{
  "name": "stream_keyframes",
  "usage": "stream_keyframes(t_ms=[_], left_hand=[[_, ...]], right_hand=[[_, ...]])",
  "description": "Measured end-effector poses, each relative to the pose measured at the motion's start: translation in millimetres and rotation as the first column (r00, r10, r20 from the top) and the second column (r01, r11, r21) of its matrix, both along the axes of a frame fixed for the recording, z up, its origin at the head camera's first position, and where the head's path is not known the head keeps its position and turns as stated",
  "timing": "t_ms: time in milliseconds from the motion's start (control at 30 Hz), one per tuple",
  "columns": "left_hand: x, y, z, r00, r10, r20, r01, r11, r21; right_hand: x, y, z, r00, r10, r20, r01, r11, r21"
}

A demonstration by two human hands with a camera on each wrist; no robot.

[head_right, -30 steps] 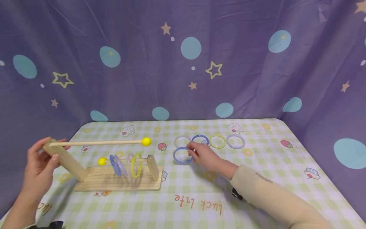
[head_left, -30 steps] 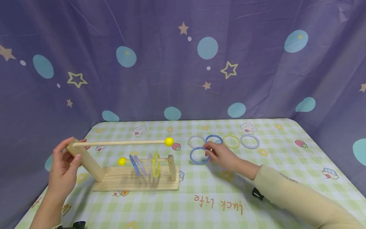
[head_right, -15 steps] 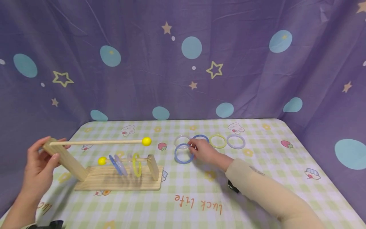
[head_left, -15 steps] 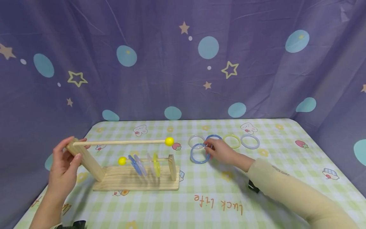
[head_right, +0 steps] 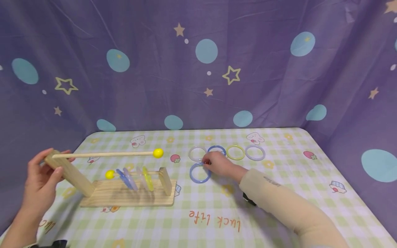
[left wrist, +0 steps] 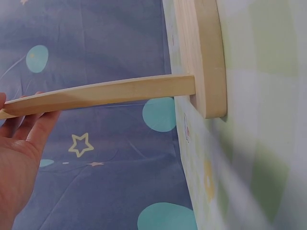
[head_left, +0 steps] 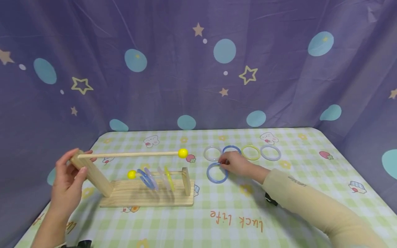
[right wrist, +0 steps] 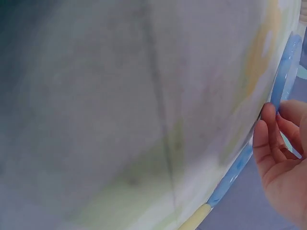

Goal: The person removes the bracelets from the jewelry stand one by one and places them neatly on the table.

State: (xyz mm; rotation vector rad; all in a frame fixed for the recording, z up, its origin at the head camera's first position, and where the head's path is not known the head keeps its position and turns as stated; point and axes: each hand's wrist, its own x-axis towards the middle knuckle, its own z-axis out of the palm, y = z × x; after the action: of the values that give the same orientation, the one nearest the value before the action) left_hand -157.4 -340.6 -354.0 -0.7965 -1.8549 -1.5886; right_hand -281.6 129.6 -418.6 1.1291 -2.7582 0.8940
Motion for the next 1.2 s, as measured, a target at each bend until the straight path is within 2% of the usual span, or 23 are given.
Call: stream_keyframes(t_ms=[133,233,367,433,600,667,800,933,1100,1133,1200], left_hand=[[1.0,0.0,0.6,1.0,-0.009,0.017,0.008,1.0,0.02],[2.5,0.6,0.9,0.999,0.026,0.039,-0.026,1.0,0.01],[2.4,0.8,1.1,0.999,0.02,0.037,-0.021,1.0,0.011],[1.3,0.3,0.9,1.0,-0.008,0.023,0.008,1.0,0.021],[2.3,-0.1,1.0,0.999,0.023,0.025,-0.023,1.0,-0.012],[3.6,0.5,1.7,0.997,0.06,0.041,-0.059,0.998,-0.031],[4.5,1.0,2.2,0.997,0.068,0.042,-0.066,0.997,-0.038],[3.6,0.2,2.6,0.999,0.026,0.024,-0.026,0.999,-0.027],[4.7,-0.2,2.5,0.993,0.11,0.054,-0.105,0.992,-0.075],[4.7,-0.3,2.5,0.992,0.117,0.051,-0.112,0.99,-0.083],[4.1,-0.7,2.2,0.995,0.089,0.042,-0.086,0.994,-0.066]], right_hand=[[-0.4,-0.9,0.0,1.0,0.007,-0.01,-0.007,1.0,0.021],[-0.6,-1.1,-0.2,1.0,0.005,0.001,-0.005,1.0,0.019],[-1.6,-1.6,-2.1,1.0,-0.012,0.018,0.012,1.0,0.005],[-2.5,-2.0,-3.7,0.999,-0.026,0.03,0.026,1.0,-0.006],[-3.0,-4.4,-4.0,0.997,-0.058,0.056,0.058,0.998,-0.014],[-3.0,-5.3,-3.1,0.996,-0.063,0.055,0.064,0.998,-0.017],[-3.8,-5.9,-2.7,0.997,-0.06,0.039,0.062,0.998,-0.026],[-5.0,-6.5,-3.5,0.997,-0.068,0.046,0.069,0.997,-0.018],[-6.7,-7.6,-4.2,0.995,-0.081,0.065,0.082,0.997,-0.012],[-6.6,-7.9,-4.1,0.994,-0.083,0.065,0.084,0.996,-0.013],[-5.6,-8.4,-3.5,0.994,-0.086,0.066,0.087,0.996,-0.014]])
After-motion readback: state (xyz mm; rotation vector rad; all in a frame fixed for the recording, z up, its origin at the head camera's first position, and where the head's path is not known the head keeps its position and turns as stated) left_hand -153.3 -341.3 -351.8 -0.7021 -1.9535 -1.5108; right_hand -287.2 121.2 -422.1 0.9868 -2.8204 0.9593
